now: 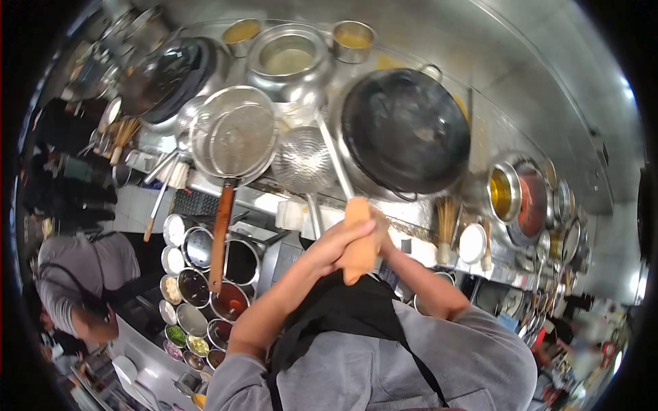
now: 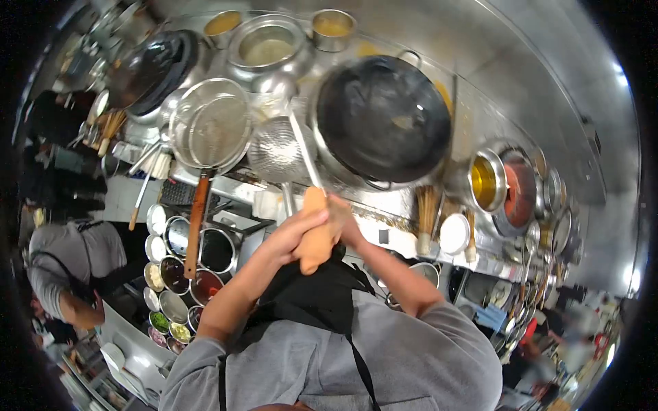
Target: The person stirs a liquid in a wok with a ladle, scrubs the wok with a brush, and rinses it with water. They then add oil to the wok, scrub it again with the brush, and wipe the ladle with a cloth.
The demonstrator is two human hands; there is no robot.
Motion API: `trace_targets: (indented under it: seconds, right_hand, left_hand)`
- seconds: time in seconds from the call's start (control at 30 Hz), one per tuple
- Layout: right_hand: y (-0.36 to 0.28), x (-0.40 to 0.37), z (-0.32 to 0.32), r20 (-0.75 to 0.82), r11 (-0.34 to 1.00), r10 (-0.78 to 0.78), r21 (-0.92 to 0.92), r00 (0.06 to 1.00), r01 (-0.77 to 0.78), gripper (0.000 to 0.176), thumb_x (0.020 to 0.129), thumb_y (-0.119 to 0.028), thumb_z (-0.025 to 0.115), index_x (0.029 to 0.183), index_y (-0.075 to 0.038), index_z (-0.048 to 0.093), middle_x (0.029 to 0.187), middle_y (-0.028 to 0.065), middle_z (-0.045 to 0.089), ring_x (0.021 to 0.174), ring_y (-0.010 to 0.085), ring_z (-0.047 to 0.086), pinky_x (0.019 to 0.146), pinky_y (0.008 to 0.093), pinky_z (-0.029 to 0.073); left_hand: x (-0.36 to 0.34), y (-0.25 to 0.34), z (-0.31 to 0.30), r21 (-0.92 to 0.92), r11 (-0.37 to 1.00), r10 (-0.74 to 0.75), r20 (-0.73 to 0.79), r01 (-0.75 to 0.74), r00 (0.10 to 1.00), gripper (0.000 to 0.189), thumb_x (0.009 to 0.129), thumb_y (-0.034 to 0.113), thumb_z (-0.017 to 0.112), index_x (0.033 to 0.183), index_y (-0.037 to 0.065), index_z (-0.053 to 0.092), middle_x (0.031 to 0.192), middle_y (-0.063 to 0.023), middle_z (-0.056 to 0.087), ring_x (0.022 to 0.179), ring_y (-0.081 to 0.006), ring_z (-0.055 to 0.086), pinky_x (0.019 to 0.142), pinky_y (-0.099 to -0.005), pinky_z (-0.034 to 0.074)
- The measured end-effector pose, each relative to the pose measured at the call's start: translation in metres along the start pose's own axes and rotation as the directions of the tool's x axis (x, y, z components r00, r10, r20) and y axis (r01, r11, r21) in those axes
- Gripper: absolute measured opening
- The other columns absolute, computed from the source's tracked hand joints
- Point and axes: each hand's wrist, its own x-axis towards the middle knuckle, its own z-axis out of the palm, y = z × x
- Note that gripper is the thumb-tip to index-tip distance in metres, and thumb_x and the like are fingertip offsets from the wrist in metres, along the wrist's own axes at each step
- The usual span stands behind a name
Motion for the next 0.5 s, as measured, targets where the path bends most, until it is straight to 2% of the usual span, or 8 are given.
trace_targets:
  seconds: [0.07,0.1,0.2,0.27,0.33,0.4,0.47,0.5]
  right_hand:
    - [-0.014,0.091,0.002,0.253,0.788,0.481,0.296,0.840,-0.540,0.012,0.099,-0.020,0.055,0.099,-0.008,0.058,0.063,0.0033,0.056,0.044,0.0145,0.053,0.038,0.0291,0.039]
    - [-0.016,0.139,0.013,0.149,0.746,0.617,0.203,0.773,-0.635,0.016,0.100,-0.022,0.054,0.093,-0.008,0.057,0.059,0.0029,0.053,0.040,0.0146,0.051,0.035,0.0305,0.038]
    - [0.075,0.282,0.036,-0.054,0.961,0.185,-0.198,0.981,-0.192,0.017,0.099,-0.020,0.055,0.093,-0.004,0.056,0.054,0.0040,0.051,0.036,0.0169,0.048,0.035,0.0332,0.038]
    - [0.032,0.341,0.054,-0.067,0.860,0.429,-0.274,0.901,-0.430,0.020,0.098,-0.018,0.054,0.087,-0.001,0.057,0.052,0.0039,0.049,0.036,0.0194,0.047,0.036,0.0348,0.038]
    - [0.106,0.405,0.071,0.196,0.867,0.461,0.111,0.866,-0.486,0.026,0.097,-0.016,0.054,0.076,-0.002,0.056,0.051,0.0034,0.047,0.037,0.0204,0.047,0.036,0.0345,0.038]
    - [0.081,0.417,0.071,0.436,0.242,0.609,0.693,0.662,-0.679,0.029,0.098,-0.014,0.052,0.070,-0.008,0.048,0.051,-0.0008,0.046,0.039,0.0110,0.044,0.036,0.0243,0.035]
    - [0.108,0.423,0.062,0.739,-0.268,0.361,0.667,0.569,-0.696,0.015,0.097,-0.010,0.048,0.085,-0.002,0.052,0.055,-0.0030,0.043,0.043,0.0076,0.045,0.039,0.0205,0.037]
    - [0.098,0.406,0.053,0.715,-0.295,0.343,0.698,0.610,-0.653,0.011,0.096,-0.009,0.048,0.089,-0.002,0.050,0.057,-0.0032,0.043,0.044,0.0063,0.044,0.039,0.0203,0.036]
  left_hand:
    - [-0.045,0.022,-0.034,-0.150,0.989,0.049,0.231,-0.014,0.972,0.056,0.091,0.035,0.063,0.131,-0.001,0.048,0.108,-0.0217,0.063,0.097,-0.0267,0.066,0.079,-0.0366,0.057]
    - [-0.062,0.029,-0.032,-0.231,0.965,0.160,0.125,-0.129,0.979,0.058,0.089,0.034,0.063,0.131,-0.002,0.047,0.106,-0.0233,0.063,0.093,-0.0288,0.067,0.079,-0.0365,0.057]
    - [-0.099,0.043,-0.034,-0.270,0.936,0.203,-0.115,-0.228,0.972,0.068,0.080,0.041,0.064,0.131,0.000,0.047,0.101,-0.0233,0.063,0.081,-0.0302,0.067,0.072,-0.0355,0.056]
    - [-0.115,0.036,-0.056,-0.244,0.943,0.192,-0.164,-0.228,0.968,0.072,0.076,0.045,0.066,0.131,0.003,0.047,0.097,-0.0209,0.062,0.072,-0.0280,0.064,0.064,-0.0338,0.054]
    - [-0.120,0.013,-0.093,-0.219,0.949,0.205,-0.121,-0.228,0.971,0.071,0.075,0.045,0.067,0.129,0.004,0.047,0.091,-0.0176,0.060,0.062,-0.0243,0.060,0.055,-0.0313,0.051]
    - [-0.119,0.001,-0.091,-0.245,0.905,0.307,-0.188,-0.347,0.933,0.063,0.079,0.035,0.066,0.129,0.005,0.046,0.086,-0.0168,0.057,0.056,-0.0228,0.054,0.048,-0.0309,0.046]
    - [-0.120,0.002,-0.086,-0.230,0.900,0.321,-0.227,-0.371,0.920,0.062,0.076,0.036,0.067,0.126,0.004,0.048,0.084,-0.0145,0.056,0.059,-0.0231,0.056,0.052,-0.0318,0.048]
    - [-0.119,-0.005,-0.092,-0.265,0.882,0.335,-0.232,-0.390,0.913,0.063,0.076,0.037,0.068,0.126,0.004,0.048,0.084,-0.0142,0.056,0.061,-0.0233,0.056,0.054,-0.0324,0.049]
